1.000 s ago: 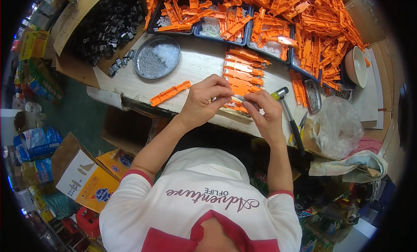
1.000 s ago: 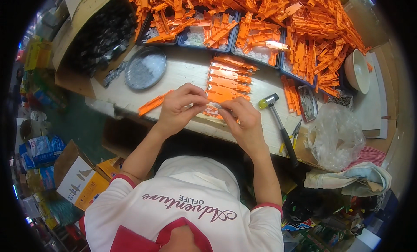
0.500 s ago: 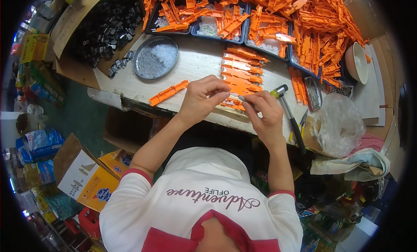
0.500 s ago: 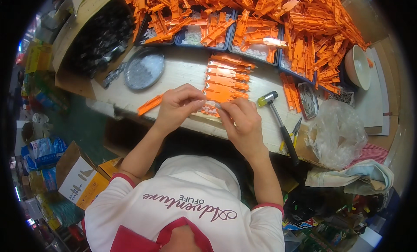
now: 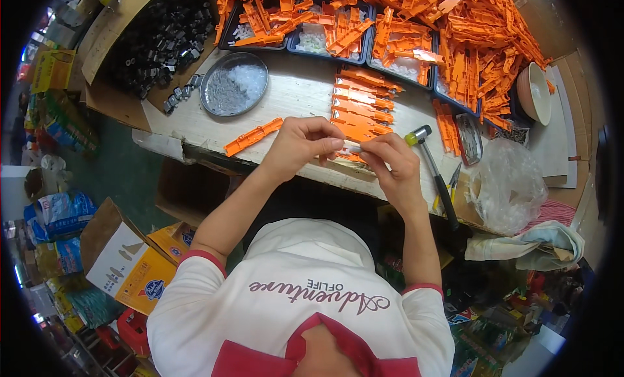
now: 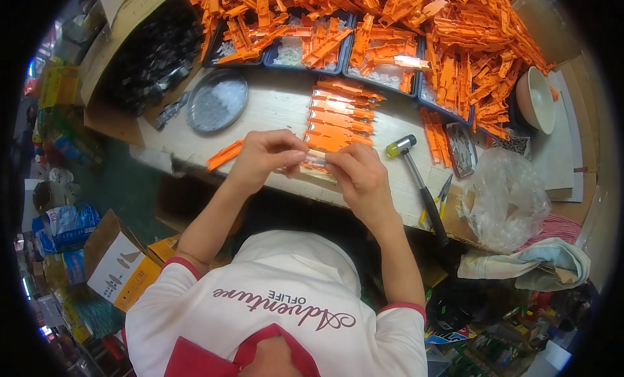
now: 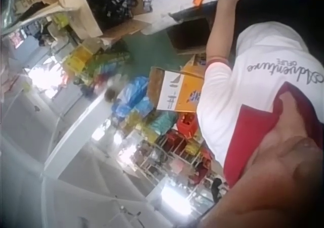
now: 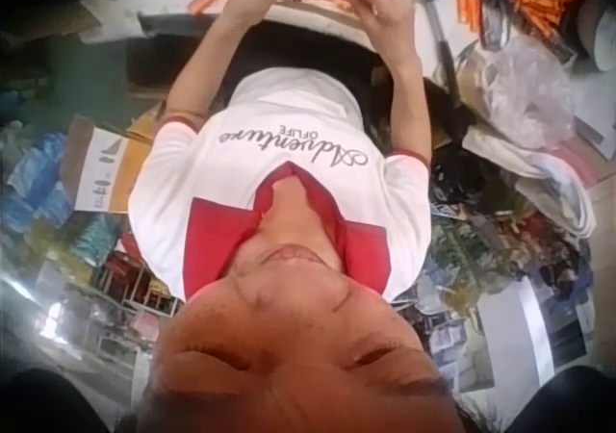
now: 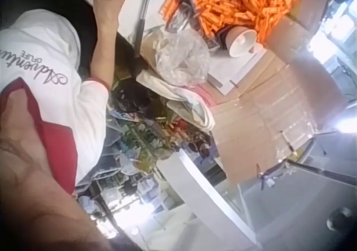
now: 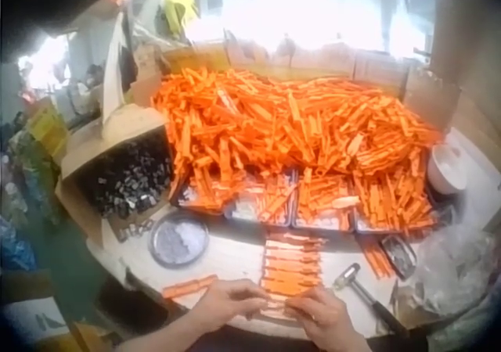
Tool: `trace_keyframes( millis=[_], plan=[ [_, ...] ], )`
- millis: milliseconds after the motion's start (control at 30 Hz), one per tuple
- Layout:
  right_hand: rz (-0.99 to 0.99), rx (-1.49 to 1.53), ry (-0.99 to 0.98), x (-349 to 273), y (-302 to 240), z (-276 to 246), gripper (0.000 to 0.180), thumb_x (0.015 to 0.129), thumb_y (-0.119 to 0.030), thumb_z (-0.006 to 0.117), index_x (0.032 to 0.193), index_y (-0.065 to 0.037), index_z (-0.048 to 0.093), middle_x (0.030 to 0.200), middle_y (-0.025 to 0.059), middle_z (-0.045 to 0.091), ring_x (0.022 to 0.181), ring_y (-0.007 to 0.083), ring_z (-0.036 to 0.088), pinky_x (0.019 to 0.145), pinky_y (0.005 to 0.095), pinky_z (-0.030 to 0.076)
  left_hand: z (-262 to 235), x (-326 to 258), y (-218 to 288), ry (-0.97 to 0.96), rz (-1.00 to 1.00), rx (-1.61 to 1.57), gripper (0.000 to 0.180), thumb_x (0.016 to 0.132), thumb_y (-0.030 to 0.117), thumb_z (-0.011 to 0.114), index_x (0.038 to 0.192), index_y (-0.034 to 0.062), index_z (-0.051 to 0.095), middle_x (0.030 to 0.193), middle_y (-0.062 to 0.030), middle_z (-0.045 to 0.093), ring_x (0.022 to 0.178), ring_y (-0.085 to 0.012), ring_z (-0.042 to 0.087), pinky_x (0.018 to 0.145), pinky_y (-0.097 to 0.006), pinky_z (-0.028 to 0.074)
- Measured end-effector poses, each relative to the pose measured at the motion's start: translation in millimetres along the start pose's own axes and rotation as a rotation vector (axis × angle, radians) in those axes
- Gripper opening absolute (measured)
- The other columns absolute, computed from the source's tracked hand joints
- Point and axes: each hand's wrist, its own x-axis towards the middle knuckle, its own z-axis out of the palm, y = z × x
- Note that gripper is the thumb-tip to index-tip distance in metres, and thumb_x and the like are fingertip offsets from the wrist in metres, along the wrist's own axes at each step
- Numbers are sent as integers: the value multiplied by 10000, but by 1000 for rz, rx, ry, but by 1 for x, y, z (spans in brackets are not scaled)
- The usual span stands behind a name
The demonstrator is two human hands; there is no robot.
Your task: Manually assembling small orange plastic toy components at a factory workbench.
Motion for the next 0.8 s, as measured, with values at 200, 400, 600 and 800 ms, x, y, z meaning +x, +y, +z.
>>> trace_keyframes(
  millis=[200,400,600,800],
  plan=[
    [-148,-74,25,-4,-8,5,231,673,43,649,891,-26,617,779,86,558,704,242,540,617,315,438,-3,7,-3,-54,-229,-242,125,769,17,616,876,-46,602,682,-79,593,554,-111,571,441,-208,469],
    [-156,-120,-21,-9,1,-3,286,690,65,619,958,-36,620,802,98,564,719,242,538,620,305,435,-6,11,-13,-63,-345,-439,147,775,11,595,908,-52,587,678,-78,589,532,-118,573,430,-208,467],
    [195,127,25,-24,18,-9,218,746,19,613,961,-9,629,770,72,559,698,149,522,628,251,412,9,10,-13,143,-107,49,153,745,33,630,896,11,624,706,-56,592,588,-137,570,458,-220,463],
    [479,288,-50,-36,32,-13,176,773,-34,610,941,15,631,726,34,531,652,96,466,604,211,374,7,8,-38,177,579,968,202,649,114,712,836,67,654,914,-39,559,948,-200,477,793,-330,333]
  ],
)
